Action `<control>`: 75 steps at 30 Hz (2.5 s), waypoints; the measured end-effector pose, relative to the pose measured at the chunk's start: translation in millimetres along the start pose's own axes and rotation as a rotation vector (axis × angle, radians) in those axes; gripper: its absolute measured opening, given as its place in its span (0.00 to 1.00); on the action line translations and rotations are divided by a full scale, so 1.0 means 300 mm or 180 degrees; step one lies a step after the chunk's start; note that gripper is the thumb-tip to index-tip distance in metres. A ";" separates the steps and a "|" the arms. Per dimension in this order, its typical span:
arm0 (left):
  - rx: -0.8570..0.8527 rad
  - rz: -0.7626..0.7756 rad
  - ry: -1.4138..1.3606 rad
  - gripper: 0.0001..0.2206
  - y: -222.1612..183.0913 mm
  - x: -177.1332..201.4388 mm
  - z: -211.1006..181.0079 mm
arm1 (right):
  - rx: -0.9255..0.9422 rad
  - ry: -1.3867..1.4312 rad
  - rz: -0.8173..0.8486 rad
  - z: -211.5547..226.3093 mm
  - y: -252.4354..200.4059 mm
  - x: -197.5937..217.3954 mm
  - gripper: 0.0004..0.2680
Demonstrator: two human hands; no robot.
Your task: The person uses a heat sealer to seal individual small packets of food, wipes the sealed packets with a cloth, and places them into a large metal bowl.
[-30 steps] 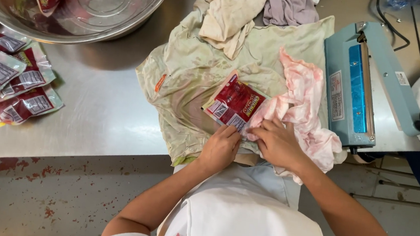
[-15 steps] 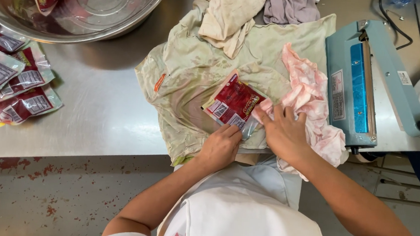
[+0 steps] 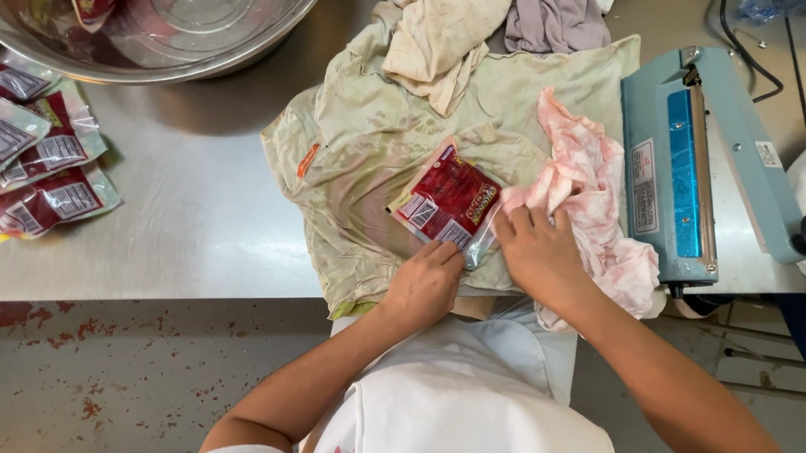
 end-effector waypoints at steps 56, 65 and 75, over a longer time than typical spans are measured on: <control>0.2340 -0.0534 -0.0453 0.07 -0.015 0.284 0.394 | -0.1132 0.0633 0.1612 -0.111 -0.009 -0.169 0.20; 0.2285 -0.0386 -0.0190 0.08 -0.011 0.271 0.397 | 0.0548 0.1728 -0.0213 0.051 0.010 0.115 0.11; 0.2153 -0.0906 -0.1379 0.08 -0.032 0.401 0.330 | 0.0039 0.1614 -0.0048 -0.099 -0.118 -0.212 0.09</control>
Point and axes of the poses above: each hand's wrist, its own y-axis towards the middle knuckle, its own x-axis out of the back of the hand, z = x × y, the point moved 9 cm from there along y, towards the middle knuckle, and after that the axes turned 13 degrees about -y, right-handed, at the moved point
